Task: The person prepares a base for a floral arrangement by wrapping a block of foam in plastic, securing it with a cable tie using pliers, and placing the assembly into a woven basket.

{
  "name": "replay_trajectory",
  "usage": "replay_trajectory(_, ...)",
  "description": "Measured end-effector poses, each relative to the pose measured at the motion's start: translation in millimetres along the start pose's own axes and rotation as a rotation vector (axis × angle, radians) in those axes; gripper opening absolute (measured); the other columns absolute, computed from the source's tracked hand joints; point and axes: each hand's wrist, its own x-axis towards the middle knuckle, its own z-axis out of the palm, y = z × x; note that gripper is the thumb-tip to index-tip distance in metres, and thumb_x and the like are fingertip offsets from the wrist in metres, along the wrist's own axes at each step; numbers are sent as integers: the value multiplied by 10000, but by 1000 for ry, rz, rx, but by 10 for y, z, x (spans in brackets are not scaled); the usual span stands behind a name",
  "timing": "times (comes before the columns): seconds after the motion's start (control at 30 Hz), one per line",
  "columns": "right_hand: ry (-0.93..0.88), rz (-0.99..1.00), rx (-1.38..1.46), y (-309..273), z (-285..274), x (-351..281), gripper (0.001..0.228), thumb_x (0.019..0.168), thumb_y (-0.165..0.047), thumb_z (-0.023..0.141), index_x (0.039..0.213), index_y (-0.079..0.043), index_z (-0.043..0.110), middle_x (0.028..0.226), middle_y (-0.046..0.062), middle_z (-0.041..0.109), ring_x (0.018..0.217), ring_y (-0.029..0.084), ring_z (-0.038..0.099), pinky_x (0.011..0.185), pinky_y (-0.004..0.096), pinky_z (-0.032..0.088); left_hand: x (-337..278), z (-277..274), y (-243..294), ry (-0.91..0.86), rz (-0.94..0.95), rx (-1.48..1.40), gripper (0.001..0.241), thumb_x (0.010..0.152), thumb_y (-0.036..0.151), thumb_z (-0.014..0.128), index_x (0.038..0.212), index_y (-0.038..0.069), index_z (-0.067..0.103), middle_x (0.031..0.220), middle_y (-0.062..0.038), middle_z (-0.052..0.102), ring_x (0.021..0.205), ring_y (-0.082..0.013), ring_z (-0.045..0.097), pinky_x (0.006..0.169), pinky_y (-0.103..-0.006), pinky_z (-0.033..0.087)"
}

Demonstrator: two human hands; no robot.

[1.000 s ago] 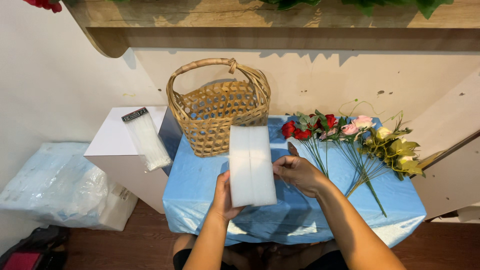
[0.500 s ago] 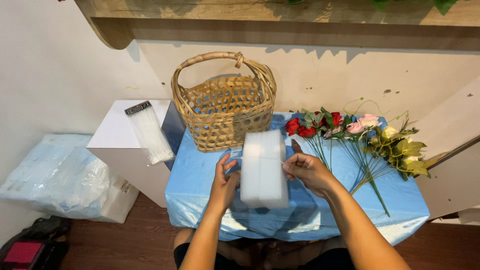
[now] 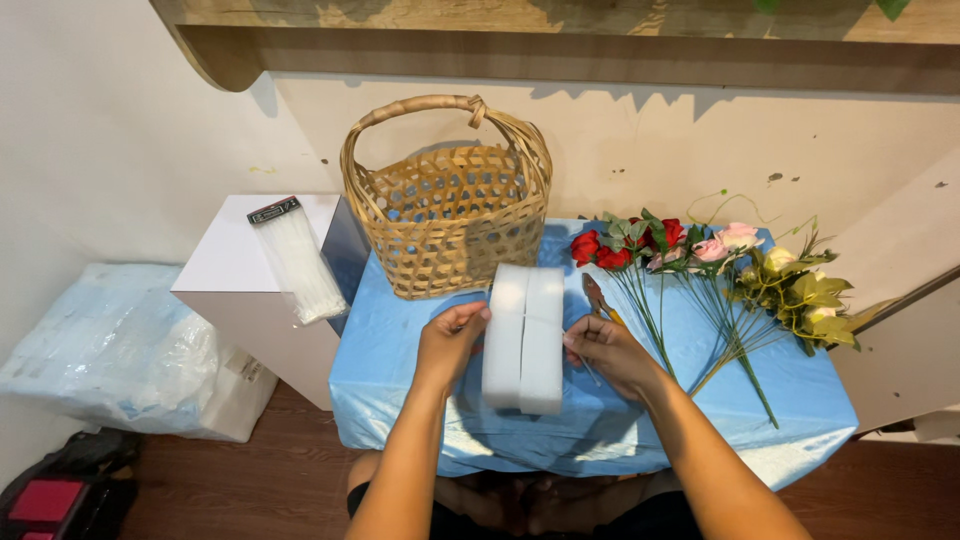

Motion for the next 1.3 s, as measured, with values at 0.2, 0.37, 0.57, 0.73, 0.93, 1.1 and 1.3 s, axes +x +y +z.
replay_trajectory(0.2, 12, 44, 56, 21, -17, 24, 136, 909, -51, 750, 975, 42, 675, 766, 148, 662, 702, 223, 694, 659, 295, 568, -13, 37, -3, 79, -91, -253, 127, 811, 102, 798, 923, 48, 770, 821, -68, 744, 792, -158, 703, 735, -374, 640)
replay_trajectory(0.37, 31, 61, 39, -22, 0, 36, 133, 900, -64, 778, 957, 26, 699, 741, 125, 674, 686, 200, 703, 655, 271, 575, 71, -48, -45, 142, 34, 81, 183, 758, 188, 803, 889, 91, 720, 823, -60, 663, 842, -194, 670, 783, -391, 597)
replay_trajectory(0.57, 32, 75, 24, 85, -77, 132, 128, 888, -68, 796, 917, 9, 698, 722, 109, 689, 666, 178, 702, 632, 254, 570, -450, 375, 909, -145, 763, 702, 222, 845, 195, 735, 1064, 170, 768, 1060, -72, 699, 1143, -338, 631, 989, -472, 502)
replay_trajectory(0.73, 14, 52, 57, 67, -41, 113, 47, 897, 36, 690, 938, 12, 693, 714, 144, 663, 633, 228, 675, 587, 285, 552, -212, 773, 656, -535, 792, 1157, 147, 875, 221, 681, 965, 181, 790, 885, -54, 728, 1034, -300, 648, 935, -465, 519)
replay_trajectory(0.93, 7, 94, 225, -81, 12, -6, 126, 959, -112, 652, 970, 0, 708, 764, 150, 702, 683, 264, 718, 570, 297, 545, -46, 741, 631, -535, 784, 1151, 187, 852, 194, 771, 1016, 118, 820, 812, -115, 730, 887, -282, 685, 797, -396, 615)
replay_trajectory(1.1, -47, 72, 259, 53, -138, 40, 425, 814, 138, 518, 1213, 61, 643, 1009, 156, 729, 923, 262, 734, 886, 394, 602, -43, 618, 588, -443, 885, 909, 191, 988, 78, 635, 1075, -22, 773, 890, -201, 702, 780, -285, 710, 670, -314, 618)
replay_trajectory(1.3, 26, 14, 89, 111, -44, -52, 439, 857, 177, 658, 1275, 75, 574, 1045, 151, 753, 949, 248, 751, 887, 383, 634, -124, 561, 513, -393, 869, 830, 205, 1041, 153, 479, 1100, 63, 654, 926, -93, 609, 910, -308, 675, 778, -407, 582)
